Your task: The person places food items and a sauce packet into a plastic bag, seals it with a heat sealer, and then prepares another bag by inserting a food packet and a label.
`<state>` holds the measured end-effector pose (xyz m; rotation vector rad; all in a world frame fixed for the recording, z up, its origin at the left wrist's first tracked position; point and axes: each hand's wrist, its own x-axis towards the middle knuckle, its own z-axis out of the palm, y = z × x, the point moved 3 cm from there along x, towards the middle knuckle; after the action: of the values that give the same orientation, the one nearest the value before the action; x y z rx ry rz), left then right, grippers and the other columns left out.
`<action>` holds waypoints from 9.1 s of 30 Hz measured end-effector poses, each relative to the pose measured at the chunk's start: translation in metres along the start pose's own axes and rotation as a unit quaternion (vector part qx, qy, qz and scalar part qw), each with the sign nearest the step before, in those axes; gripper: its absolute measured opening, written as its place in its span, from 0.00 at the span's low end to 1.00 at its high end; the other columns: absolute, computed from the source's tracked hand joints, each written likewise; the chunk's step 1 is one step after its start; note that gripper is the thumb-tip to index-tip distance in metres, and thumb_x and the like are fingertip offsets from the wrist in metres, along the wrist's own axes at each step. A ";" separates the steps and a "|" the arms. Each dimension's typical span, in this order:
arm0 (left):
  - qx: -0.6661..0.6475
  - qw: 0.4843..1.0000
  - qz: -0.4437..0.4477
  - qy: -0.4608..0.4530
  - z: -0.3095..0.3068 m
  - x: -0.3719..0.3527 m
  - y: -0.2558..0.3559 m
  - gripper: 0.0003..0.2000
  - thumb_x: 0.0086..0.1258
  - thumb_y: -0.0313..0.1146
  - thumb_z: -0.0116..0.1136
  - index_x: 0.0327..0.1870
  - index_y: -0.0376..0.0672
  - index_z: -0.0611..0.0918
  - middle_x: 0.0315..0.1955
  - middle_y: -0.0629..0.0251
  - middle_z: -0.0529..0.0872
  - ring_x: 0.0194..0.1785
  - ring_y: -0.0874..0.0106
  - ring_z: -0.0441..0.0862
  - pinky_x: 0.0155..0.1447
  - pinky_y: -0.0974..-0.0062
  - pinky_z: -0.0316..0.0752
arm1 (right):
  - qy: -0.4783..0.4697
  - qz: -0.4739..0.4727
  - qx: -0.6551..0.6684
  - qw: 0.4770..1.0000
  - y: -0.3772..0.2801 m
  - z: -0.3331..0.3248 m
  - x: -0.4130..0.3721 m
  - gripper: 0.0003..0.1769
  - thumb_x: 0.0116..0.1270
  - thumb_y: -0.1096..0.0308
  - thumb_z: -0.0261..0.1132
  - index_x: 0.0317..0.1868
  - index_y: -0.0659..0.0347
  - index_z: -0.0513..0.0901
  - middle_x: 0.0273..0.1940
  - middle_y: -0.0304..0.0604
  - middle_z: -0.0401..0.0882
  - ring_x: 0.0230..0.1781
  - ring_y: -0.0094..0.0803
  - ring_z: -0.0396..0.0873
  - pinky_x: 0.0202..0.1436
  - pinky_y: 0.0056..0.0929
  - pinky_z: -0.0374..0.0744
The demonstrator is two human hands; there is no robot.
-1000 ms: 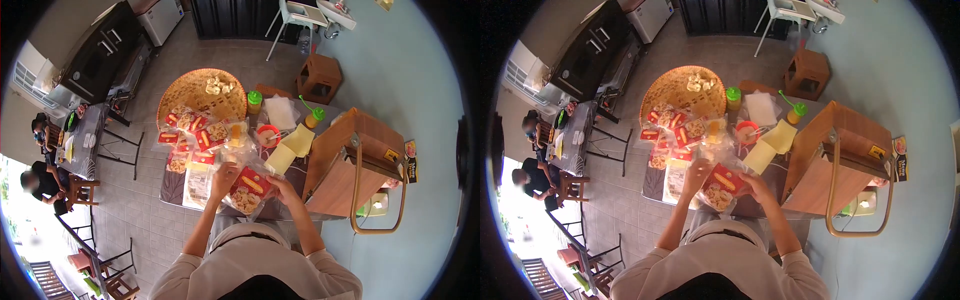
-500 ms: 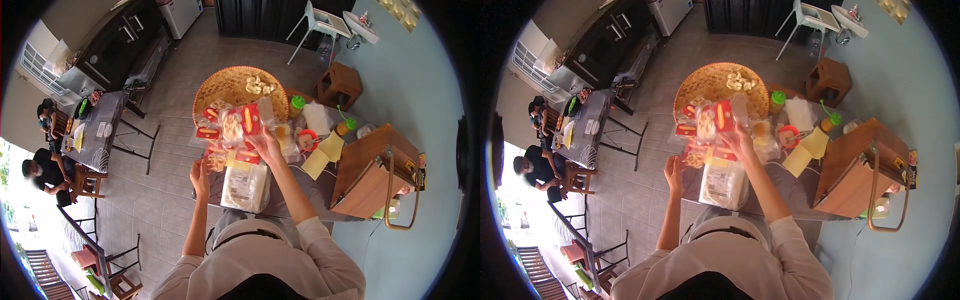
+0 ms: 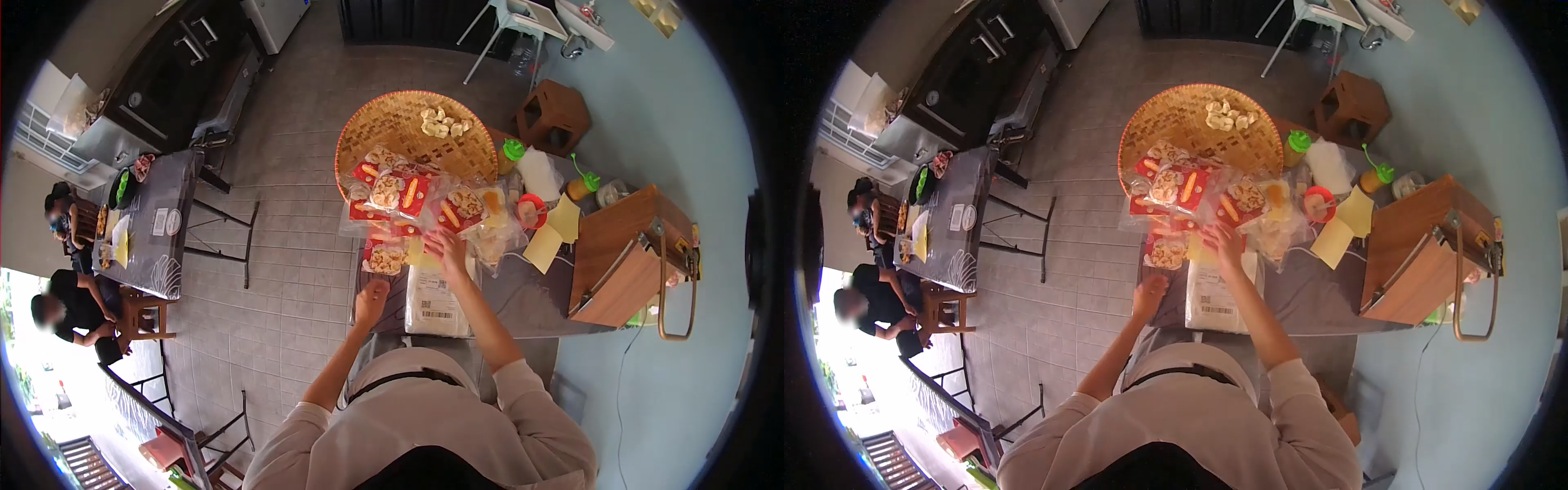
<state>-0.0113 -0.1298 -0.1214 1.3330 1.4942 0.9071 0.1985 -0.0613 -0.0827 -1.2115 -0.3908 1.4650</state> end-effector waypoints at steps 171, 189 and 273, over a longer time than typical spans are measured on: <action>0.141 0.985 0.036 -0.096 0.058 -0.033 0.002 0.21 0.49 0.30 0.64 0.47 0.40 0.74 0.27 0.58 0.83 0.26 0.68 0.80 0.31 0.73 0.73 | -0.051 -0.183 -0.521 0.832 0.020 -0.153 -0.075 0.11 0.54 0.62 0.65 0.32 0.62 0.83 0.26 0.43 0.77 0.22 0.31 0.74 0.27 0.26 0.71; 0.173 0.983 0.054 -0.038 0.040 -0.034 0.004 0.13 0.53 0.25 0.58 0.42 0.41 0.76 0.29 0.59 0.81 0.30 0.66 0.80 0.33 0.71 0.75 | 0.142 -0.203 -0.347 0.904 0.031 -0.178 -0.103 0.11 0.54 0.61 0.64 0.29 0.62 0.83 0.25 0.43 0.76 0.25 0.34 0.75 0.31 0.30 0.71; 0.263 0.872 0.350 -0.219 0.203 -0.005 0.128 0.14 0.56 0.35 0.57 0.45 0.49 0.75 0.43 0.68 0.77 0.27 0.60 0.81 0.29 0.65 0.77 | 0.116 -0.100 -0.113 0.982 0.000 -0.182 -0.087 0.15 0.63 0.68 0.57 0.49 0.63 0.76 0.38 0.40 0.79 0.34 0.25 0.78 0.38 0.22 0.77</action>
<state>0.2218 -0.1252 -0.0655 2.3935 0.9116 0.5473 0.3347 -0.2055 -0.1185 -1.4631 -0.5141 1.1132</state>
